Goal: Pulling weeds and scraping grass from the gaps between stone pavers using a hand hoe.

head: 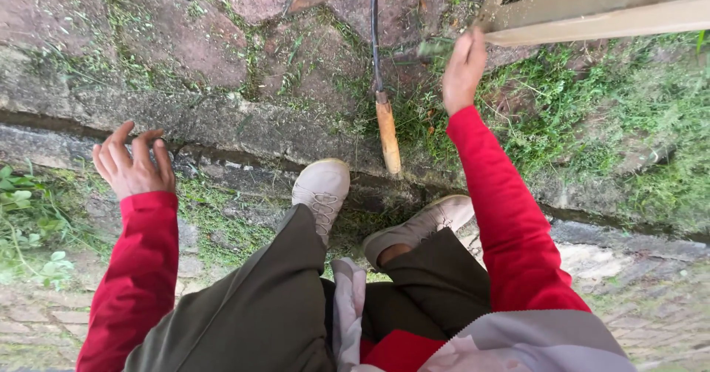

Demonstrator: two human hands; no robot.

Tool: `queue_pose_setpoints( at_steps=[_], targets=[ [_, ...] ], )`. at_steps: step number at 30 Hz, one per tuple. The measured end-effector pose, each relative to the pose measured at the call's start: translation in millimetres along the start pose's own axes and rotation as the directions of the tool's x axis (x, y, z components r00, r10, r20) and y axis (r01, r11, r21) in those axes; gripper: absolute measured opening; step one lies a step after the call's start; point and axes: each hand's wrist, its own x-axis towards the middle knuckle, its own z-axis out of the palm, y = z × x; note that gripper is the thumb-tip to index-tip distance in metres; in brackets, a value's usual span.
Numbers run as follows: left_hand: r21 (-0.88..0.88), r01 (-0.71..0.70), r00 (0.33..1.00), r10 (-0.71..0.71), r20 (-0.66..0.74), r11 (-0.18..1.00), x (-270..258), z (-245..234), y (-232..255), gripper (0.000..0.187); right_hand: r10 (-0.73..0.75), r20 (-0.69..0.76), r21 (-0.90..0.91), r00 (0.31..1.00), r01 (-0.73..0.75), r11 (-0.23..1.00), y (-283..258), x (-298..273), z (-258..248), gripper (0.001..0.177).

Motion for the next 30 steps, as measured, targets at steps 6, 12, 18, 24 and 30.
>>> queue_pose_setpoints(
  at_steps=[6, 12, 18, 24, 30],
  targets=[
    [0.017, -0.019, 1.0, 0.019, -0.018, 1.0, 6, 12, 2, 0.007, -0.04, 0.587, -0.715, 0.809, 0.541, 0.443, -58, -43, 15, 0.027],
    [0.002, -0.035, 0.999, 0.035, -0.026, 0.999, 9, 11, 5, 0.006, -0.395, 0.645, -0.705, 0.655, 0.709, 0.026, -39, -55, 53, 0.061],
    [-0.044, -0.082, 0.995, 0.079, -0.053, 0.996, 27, 22, 34, 0.008, -0.073, 0.729, -0.652, 0.681, 0.723, 0.229, -22, -47, 49, 0.027],
    [-0.498, -0.031, 0.974, 0.138, 0.18, 0.867, 69, 42, 166, 0.012, 0.076, 0.627, -0.746, 0.775, 0.57, 0.344, -71, -71, 47, 0.021],
    [-0.794, 0.52, 0.757, 0.26, 0.599, 0.315, 46, 214, 301, 0.051, -0.126, 0.619, -0.621, 0.775, 0.581, 0.526, -50, -101, 28, 0.016]
  ],
)
